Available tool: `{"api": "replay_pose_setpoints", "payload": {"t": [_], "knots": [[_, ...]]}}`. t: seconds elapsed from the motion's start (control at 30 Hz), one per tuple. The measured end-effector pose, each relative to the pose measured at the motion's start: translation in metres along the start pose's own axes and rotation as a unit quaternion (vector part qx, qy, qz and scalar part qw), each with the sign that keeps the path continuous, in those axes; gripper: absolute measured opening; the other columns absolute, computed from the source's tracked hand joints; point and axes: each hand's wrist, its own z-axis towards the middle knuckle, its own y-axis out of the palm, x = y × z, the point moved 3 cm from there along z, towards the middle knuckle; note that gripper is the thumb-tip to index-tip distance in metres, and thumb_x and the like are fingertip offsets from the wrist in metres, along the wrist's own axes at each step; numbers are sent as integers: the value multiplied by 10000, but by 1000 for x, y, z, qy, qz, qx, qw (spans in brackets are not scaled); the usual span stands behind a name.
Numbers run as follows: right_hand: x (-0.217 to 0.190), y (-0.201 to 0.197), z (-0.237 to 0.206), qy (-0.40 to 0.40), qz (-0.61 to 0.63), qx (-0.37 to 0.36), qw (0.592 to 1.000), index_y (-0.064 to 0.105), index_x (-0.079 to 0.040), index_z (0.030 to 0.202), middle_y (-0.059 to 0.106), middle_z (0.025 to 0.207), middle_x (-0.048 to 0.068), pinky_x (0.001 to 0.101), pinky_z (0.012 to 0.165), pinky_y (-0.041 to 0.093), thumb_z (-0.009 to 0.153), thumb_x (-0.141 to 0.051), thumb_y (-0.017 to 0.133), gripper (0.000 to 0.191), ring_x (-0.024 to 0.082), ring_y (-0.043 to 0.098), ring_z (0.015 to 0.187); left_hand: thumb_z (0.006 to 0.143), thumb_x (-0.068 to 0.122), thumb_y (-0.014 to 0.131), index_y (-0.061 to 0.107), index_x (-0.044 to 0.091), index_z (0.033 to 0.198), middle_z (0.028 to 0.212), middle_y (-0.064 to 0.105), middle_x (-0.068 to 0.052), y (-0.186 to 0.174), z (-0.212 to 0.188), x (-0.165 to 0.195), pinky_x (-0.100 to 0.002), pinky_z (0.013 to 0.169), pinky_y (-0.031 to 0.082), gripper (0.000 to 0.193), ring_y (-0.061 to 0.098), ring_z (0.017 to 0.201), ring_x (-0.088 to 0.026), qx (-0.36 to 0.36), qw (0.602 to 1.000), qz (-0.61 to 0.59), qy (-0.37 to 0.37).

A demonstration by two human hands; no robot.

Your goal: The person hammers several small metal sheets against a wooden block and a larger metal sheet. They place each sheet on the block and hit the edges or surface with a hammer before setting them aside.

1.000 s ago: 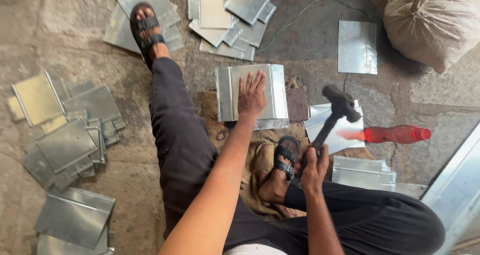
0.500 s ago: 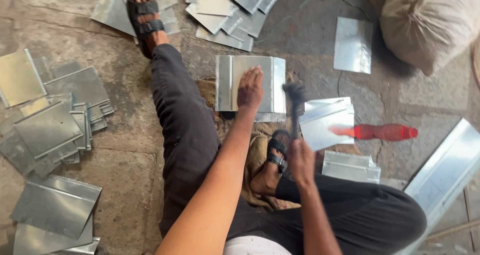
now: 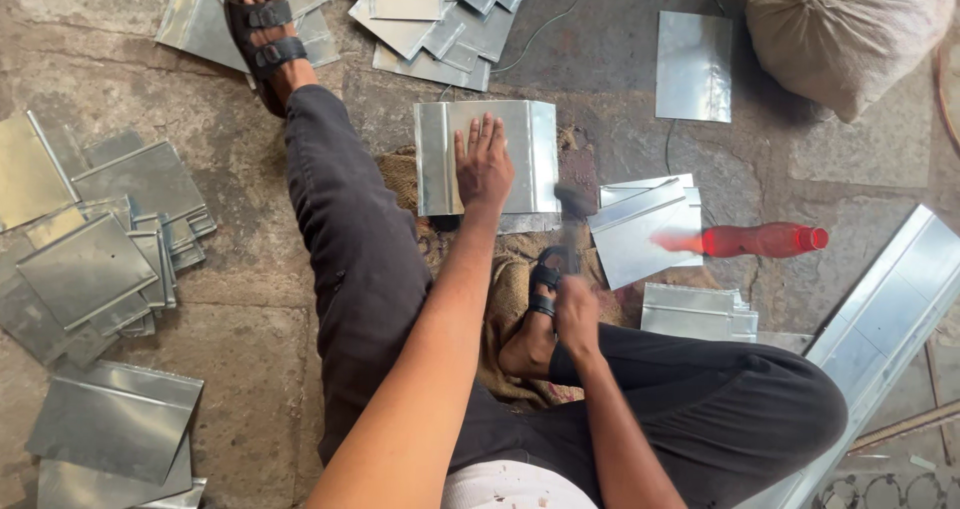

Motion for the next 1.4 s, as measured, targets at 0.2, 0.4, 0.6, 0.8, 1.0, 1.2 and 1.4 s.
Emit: {"api": "replay_pose_setpoints", "payload": {"t": [0.2, 0.4, 0.6, 0.8, 1.0, 1.2, 1.4], "knots": [[-47, -73, 15, 151, 184, -58, 969, 543, -104, 820, 468, 599, -19, 263, 380, 335, 1096, -456, 396, 471, 84, 425, 454, 1030, 152, 493, 594, 118, 1427, 1525, 563, -54, 5, 5, 2, -457, 1263, 295, 411, 504, 1441, -255, 0, 1000, 7, 21], [-102, -143, 24, -205, 402, 145, 881, 489, -95, 1026, 456, 631, 27, 242, 357, 322, 1040, -659, 487, 564, 68, 408, 459, 1003, 146, 502, 588, 106, 1422, 1517, 561, -59, 3, 2, 4, -467, 1236, 289, 430, 494, 1427, -256, -5, 1000, 11, 21], [-39, -27, 0, -86, 296, 38, 951, 570, -90, 956, 496, 696, 10, 259, 517, 373, 1096, -661, 387, 616, 94, 459, 588, 990, 127, 508, 579, 127, 1421, 1531, 548, -38, 5, 2, 3, -468, 1246, 276, 437, 490, 1440, -245, -7, 999, 28, 17], [-43, -34, 21, 192, 203, -107, 954, 561, -80, 843, 476, 626, -27, 256, 410, 347, 1087, -445, 433, 456, 78, 426, 490, 955, 70, 516, 589, 138, 1411, 1527, 552, -31, 4, 3, 4, -477, 1238, 262, 466, 491, 1421, -284, -2, 1000, 12, 17], [-116, -140, 42, -125, 342, 120, 923, 468, -68, 993, 466, 644, 13, 251, 349, 315, 1030, -684, 415, 620, 79, 391, 429, 965, 74, 538, 589, 123, 1421, 1525, 555, -41, 5, 2, 4, -474, 1246, 277, 461, 495, 1428, -292, -8, 1000, 9, 20], [-68, -63, 42, -201, 339, 166, 904, 411, -115, 852, 400, 609, 19, 266, 389, 278, 1002, -803, 340, 708, 104, 349, 425, 954, 66, 508, 483, 105, 1549, 1594, 471, -108, 9, 4, 2, -459, 1246, 254, 597, 475, 1445, -254, -5, 997, 68, 27], [-32, -18, 37, 215, 128, -112, 962, 530, -127, 836, 497, 616, -26, 253, 387, 371, 1077, -409, 404, 392, 94, 449, 478, 983, 38, 496, 501, 190, 1486, 1628, 442, -3, 8, 5, 4, -517, 1283, 209, 526, 404, 1508, -264, -31, 995, 91, 20]]}}
